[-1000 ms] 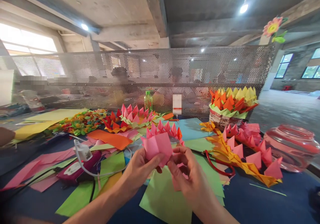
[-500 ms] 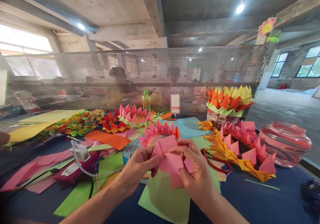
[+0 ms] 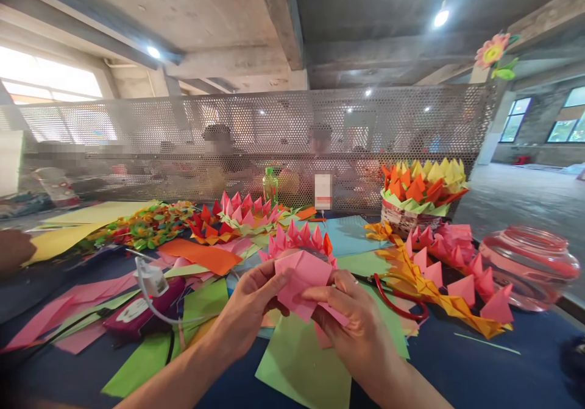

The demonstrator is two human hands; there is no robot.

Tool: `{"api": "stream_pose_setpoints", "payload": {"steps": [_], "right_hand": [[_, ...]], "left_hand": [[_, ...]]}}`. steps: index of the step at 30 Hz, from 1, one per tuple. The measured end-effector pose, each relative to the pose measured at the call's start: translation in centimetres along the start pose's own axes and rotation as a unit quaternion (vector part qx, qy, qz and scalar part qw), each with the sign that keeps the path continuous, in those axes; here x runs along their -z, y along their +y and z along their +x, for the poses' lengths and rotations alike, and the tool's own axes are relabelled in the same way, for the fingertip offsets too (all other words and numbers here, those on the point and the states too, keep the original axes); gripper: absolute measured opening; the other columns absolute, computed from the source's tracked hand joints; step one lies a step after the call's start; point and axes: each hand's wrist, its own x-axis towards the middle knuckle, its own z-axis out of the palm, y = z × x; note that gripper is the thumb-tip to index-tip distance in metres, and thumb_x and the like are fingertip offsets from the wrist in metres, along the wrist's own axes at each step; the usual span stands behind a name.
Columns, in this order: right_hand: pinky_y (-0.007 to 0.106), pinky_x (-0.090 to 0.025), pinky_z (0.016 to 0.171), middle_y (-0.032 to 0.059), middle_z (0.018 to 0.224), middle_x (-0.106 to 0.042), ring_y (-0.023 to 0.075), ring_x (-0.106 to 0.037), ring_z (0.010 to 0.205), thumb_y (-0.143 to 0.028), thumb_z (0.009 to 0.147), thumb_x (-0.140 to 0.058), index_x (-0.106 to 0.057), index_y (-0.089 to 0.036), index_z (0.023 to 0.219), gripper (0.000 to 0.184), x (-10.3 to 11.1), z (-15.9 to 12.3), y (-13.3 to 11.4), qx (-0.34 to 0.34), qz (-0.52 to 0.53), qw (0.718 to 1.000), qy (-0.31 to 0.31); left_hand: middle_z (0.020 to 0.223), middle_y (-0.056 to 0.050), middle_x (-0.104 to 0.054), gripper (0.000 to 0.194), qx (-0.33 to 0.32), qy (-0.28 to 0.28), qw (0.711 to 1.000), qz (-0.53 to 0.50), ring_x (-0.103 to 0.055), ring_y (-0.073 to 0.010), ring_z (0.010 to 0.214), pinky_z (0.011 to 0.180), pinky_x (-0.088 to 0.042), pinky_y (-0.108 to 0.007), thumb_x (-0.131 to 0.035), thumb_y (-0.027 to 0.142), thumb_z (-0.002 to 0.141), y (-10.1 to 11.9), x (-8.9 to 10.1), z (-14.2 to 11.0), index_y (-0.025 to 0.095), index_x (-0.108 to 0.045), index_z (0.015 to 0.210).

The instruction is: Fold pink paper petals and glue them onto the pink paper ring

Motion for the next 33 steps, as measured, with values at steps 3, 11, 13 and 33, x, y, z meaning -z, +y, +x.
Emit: {"api": "stream_pose_setpoints", "payload": {"steps": [3, 11, 13, 33], "right_hand": [[0.024, -0.047, 0.071, 0.0028, 0.094, -0.057, 0.0151, -0.059, 0.084, -0.019, 0.089, -0.061, -0.069, -0.029, 0.1, 0.017, -0.1, 0.18, -0.19, -0.002, 0.024, 1.0, -0.006], [0.023, -0.044, 0.065, -0.0022, 0.081, -0.057, 0.0117, -0.055, 0.069, -0.027, 0.088, -0.065, -0.061, -0.026, 0.096, 0.008, 0.06, 0.24, -0.82, -0.024, -0.013, 0.999, 0.015], [0.022, -0.043, 0.065, -0.0038, 0.081, -0.057, 0.0112, -0.054, 0.068, -0.03, 0.088, -0.066, -0.057, -0.027, 0.098, 0.014, 0.03, 0.12, -0.74, -0.034, -0.025, 0.999, 0.025], [0.023, -0.043, 0.06, -0.0039, 0.074, -0.055, 0.0122, -0.051, 0.064, -0.033, 0.088, -0.062, -0.05, -0.025, 0.095, 0.016, -0.3, -0.14, -0.62, -0.06, -0.071, 0.992, 0.09]], "left_hand": [[0.079, -0.005, -0.065, 0.031, -0.018, 0.007, 1.0, 0.002, -0.054, -0.0098, 0.061, 0.055, -0.05, -0.021, -0.059, 0.039, 0.088, 0.15, -0.09, -0.07, 0.012, -0.062, 0.102], [0.077, -0.004, -0.067, 0.032, -0.042, -0.001, 0.999, 0.027, -0.061, -0.0122, 0.06, 0.057, -0.054, -0.025, -0.061, 0.038, 0.087, 0.08, -0.24, -0.07, 0.012, -0.056, 0.106], [0.077, -0.004, -0.068, 0.033, -0.043, -0.005, 0.998, 0.033, -0.061, -0.013, 0.06, 0.056, -0.054, -0.025, -0.062, 0.04, 0.086, 0.01, -0.3, -0.08, 0.013, -0.056, 0.103], [0.083, -0.006, -0.071, 0.032, 0.02, -0.098, 0.994, -0.039, -0.061, -0.0122, 0.071, 0.066, -0.048, -0.021, -0.082, 0.024, 0.067, -0.18, -0.92, -0.66, 0.011, -0.066, 0.091]]}}
